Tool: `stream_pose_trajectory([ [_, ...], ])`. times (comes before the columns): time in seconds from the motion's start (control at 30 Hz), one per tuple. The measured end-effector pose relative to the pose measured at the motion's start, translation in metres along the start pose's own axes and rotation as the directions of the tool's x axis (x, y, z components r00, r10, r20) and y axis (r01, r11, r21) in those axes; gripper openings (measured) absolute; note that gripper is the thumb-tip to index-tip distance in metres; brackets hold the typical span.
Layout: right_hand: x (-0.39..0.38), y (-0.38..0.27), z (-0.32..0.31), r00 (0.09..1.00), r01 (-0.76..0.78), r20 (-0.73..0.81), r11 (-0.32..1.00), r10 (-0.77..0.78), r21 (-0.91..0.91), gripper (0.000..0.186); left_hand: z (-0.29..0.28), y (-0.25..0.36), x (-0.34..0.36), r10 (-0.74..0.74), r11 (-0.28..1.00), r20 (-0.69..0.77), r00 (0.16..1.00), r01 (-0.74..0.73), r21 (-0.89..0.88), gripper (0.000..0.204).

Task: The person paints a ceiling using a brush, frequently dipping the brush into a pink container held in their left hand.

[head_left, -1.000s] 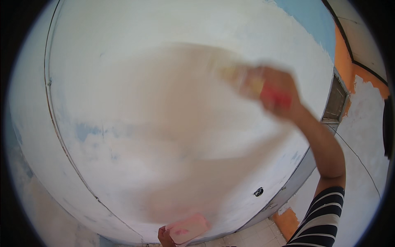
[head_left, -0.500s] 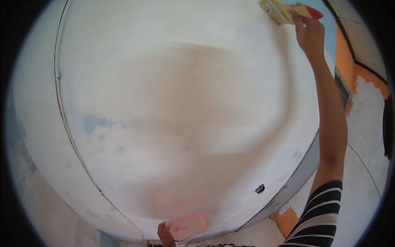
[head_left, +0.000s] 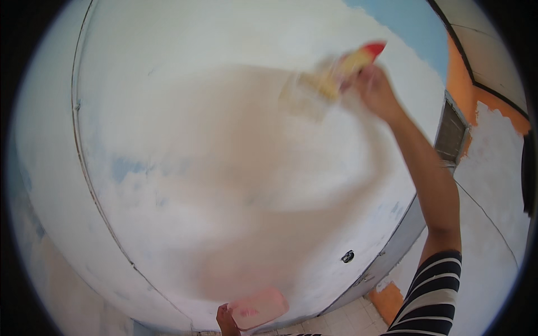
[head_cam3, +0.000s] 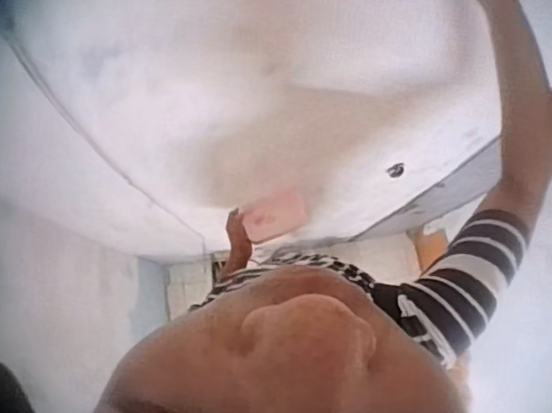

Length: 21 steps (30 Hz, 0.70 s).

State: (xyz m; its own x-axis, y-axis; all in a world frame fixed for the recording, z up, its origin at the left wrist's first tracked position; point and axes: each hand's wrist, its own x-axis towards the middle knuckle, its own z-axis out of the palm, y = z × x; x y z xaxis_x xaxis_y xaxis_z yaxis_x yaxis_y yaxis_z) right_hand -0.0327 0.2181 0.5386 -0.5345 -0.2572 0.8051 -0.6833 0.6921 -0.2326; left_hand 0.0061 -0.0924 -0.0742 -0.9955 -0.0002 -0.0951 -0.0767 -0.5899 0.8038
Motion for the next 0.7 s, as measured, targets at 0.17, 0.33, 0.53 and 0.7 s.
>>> stream_pose_trajectory([
  [0.17, 0.093, 0.006, -0.087, 0.727, 0.342, -0.617, 0.938, -0.302, -0.056, 0.016, -0.004, 0.015, -0.008, 0.417, 0.621, 0.269, 0.868, -0.488, 0.613, 0.044],
  [0.33, 0.040, 0.026, -0.056, 0.788, 0.014, -0.320, 0.535, -0.526, -0.845, 0.021, -0.006, 0.009, -0.009, 0.425, 0.670, 0.232, 0.875, -0.476, 0.570, 0.044],
  [0.53, -0.141, 0.014, 0.088, 0.566, 0.806, 0.726, 0.077, -0.392, -0.587, 0.034, -0.037, -0.026, 0.014, 0.248, 0.875, 0.143, 0.958, -0.284, 0.391, 0.044],
  [0.7, -0.086, -0.004, 0.047, 0.957, 0.035, 0.284, 0.950, 0.058, -0.309, 0.013, -0.027, -0.013, 0.003, 0.204, 0.901, 0.154, 0.967, -0.247, 0.357, 0.046],
])
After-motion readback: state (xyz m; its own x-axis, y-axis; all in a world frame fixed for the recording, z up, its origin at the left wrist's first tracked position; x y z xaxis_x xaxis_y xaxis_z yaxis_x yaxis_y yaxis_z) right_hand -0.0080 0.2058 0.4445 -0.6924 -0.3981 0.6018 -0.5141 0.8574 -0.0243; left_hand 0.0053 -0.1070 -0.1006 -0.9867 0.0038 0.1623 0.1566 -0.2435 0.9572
